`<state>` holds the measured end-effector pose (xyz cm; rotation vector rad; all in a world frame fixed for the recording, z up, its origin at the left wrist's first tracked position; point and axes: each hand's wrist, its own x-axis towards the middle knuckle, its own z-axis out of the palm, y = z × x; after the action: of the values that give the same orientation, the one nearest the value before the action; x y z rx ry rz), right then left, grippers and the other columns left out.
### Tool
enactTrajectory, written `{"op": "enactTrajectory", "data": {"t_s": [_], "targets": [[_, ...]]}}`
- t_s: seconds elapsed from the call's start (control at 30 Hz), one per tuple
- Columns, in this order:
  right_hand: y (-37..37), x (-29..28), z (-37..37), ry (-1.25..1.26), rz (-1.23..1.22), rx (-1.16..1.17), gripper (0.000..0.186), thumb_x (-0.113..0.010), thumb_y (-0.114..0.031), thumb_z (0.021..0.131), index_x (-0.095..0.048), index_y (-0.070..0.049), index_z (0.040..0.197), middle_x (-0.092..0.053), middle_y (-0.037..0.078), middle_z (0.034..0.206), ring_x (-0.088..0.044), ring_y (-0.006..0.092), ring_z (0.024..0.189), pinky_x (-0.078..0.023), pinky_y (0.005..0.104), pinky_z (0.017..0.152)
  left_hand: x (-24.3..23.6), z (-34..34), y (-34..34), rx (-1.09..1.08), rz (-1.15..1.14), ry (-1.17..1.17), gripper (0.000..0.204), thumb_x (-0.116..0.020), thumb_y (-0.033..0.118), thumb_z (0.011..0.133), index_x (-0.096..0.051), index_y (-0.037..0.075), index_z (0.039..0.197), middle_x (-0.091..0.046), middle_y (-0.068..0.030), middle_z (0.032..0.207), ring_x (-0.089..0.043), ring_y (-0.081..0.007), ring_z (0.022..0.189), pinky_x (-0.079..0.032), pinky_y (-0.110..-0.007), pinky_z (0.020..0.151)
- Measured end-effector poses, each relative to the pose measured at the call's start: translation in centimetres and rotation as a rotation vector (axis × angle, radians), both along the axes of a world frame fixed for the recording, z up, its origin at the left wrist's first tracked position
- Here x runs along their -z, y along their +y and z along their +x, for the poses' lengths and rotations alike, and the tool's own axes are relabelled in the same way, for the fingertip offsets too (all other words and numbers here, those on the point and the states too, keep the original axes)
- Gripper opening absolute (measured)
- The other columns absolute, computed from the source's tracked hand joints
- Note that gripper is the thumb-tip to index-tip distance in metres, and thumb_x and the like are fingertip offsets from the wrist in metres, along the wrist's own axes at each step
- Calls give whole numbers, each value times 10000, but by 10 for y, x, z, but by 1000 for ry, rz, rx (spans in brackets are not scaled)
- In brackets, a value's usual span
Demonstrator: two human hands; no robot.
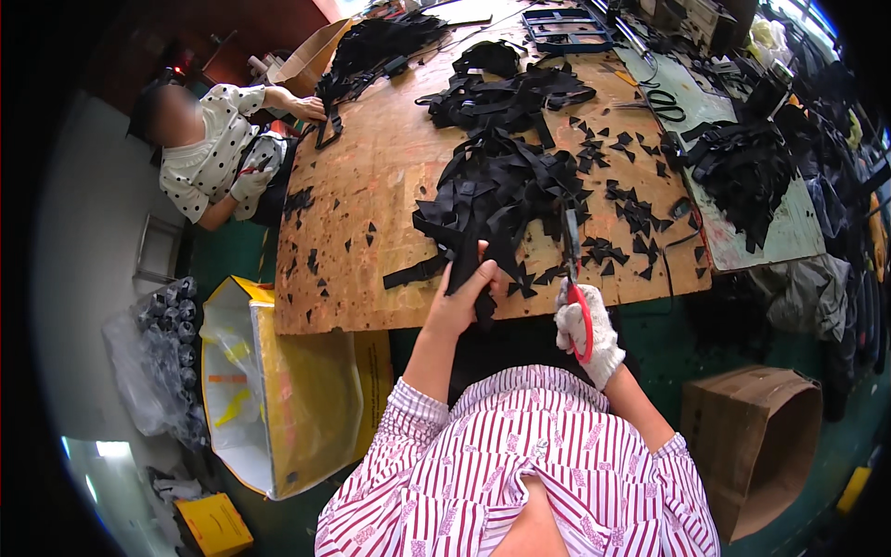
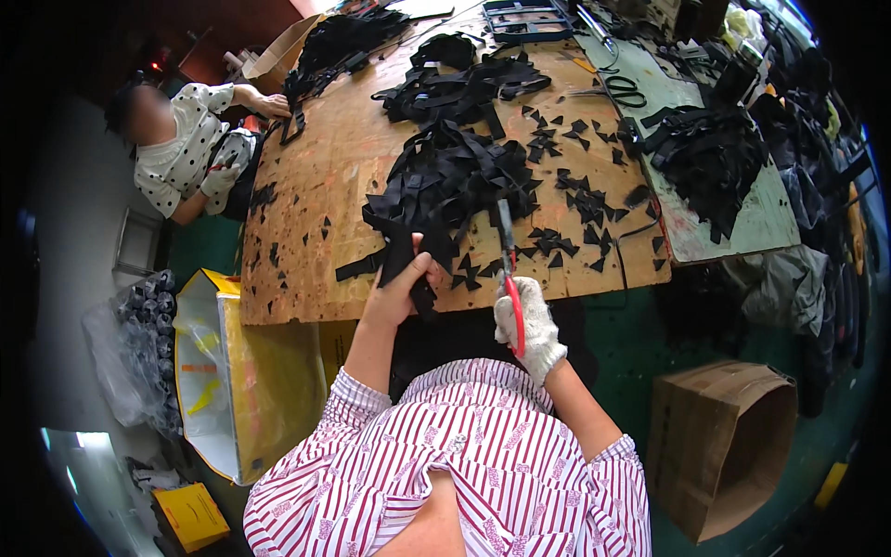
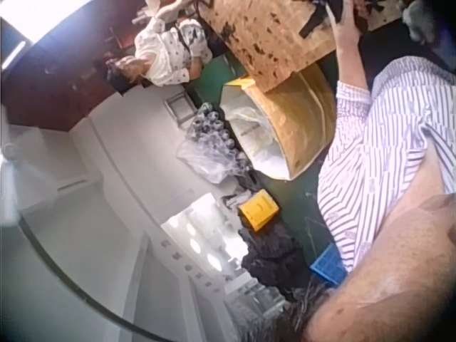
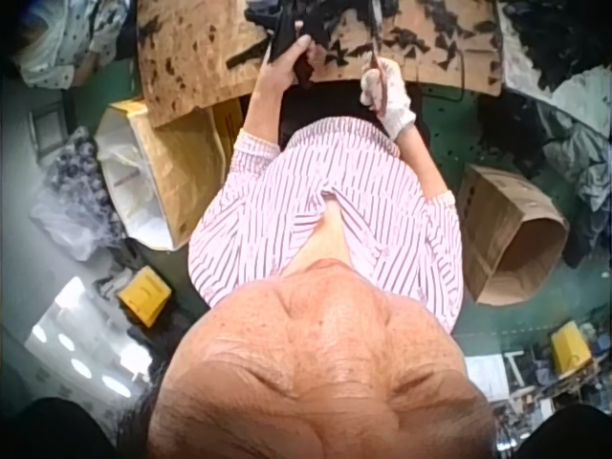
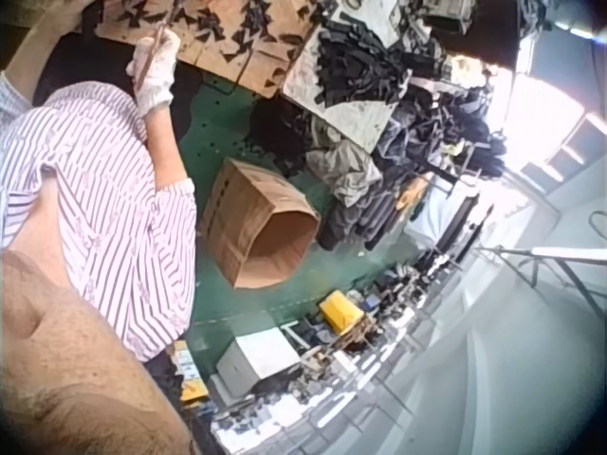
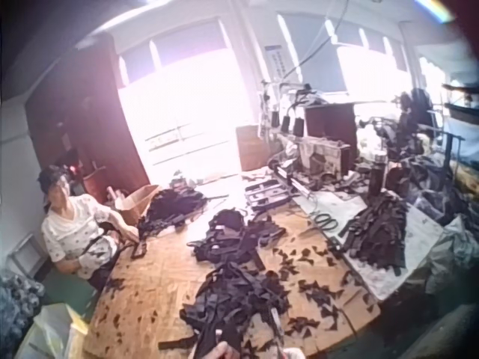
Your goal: The person uses red-handled scissors to cut black fabric straps into smaller pieces on a wooden workbench. They repeatedly pick up straps, cut them, and place the cut pieces into a yellow bin.
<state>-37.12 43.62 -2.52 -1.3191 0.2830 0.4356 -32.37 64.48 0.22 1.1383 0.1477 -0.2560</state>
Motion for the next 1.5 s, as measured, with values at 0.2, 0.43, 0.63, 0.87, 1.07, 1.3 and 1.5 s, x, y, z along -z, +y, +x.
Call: {"op": "enactTrajectory", "data": {"t_s": [0.2,0.43,0.63,0.87,1.07,1.3,1.5], "targets": [[-16,23,-14,-127,209,84,548,-602,-542,807,-418,-75,1028,-468,9,644,-449,91,402,-356,200,349,-25,14,40,-246,312,-209,508,-667,63,766,-454,76,1227,-567,-67,933,-585,-177,814,-501,-309,732],[-12,3,-10,26,162,-2,250,-554,-230,848,-423,-57,971,-461,18,612,-438,98,388,-360,214,348,-85,60,113,-440,195,-428,366,-623,51,754,-514,41,1103,-554,-42,889,-555,-145,710,-468,-266,723],[-6,-4,-17,58,36,60,188,-514,-111,818,-421,-45,967,-461,22,609,-437,105,382,-365,219,351,-138,93,167,-737,61,-785,208,-595,236,899,-500,60,956,-404,34,625,-358,-69,542,-325,-214,529],[-2,0,-20,50,28,77,220,-538,-162,819,-420,-46,965,-461,23,610,-437,106,385,-360,216,353,-87,78,119,-476,1267,-734,179,-549,197,899,-604,33,855,-601,-33,738,-567,-112,671,-431,-274,580],[0,-3,-21,26,-7,75,266,-567,-230,822,-421,-52,955,-459,20,612,-431,101,386,-349,210,354,-20,96,58,288,1586,-1151,313,-540,58,771,-603,104,1074,-581,-100,921,-556,-265,949,-408,-366,863],[-6,-2,-23,78,8,92,223,-550,-99,827,-414,-38,994,-465,24,639,-445,98,426,-388,220,382,-6,133,40,647,1893,-1136,293,-497,48,775,-562,95,1057,-541,-77,946,-521,-255,972,-399,-359,861],[-8,0,-20,82,19,66,232,-565,-104,835,-416,-37,1000,-464,16,635,-437,92,426,-385,218,386,-18,137,68,341,1497,-1012,213,-516,6,764,-569,2,971,-629,-129,909,-602,-291,890,-467,-352,780]]}}
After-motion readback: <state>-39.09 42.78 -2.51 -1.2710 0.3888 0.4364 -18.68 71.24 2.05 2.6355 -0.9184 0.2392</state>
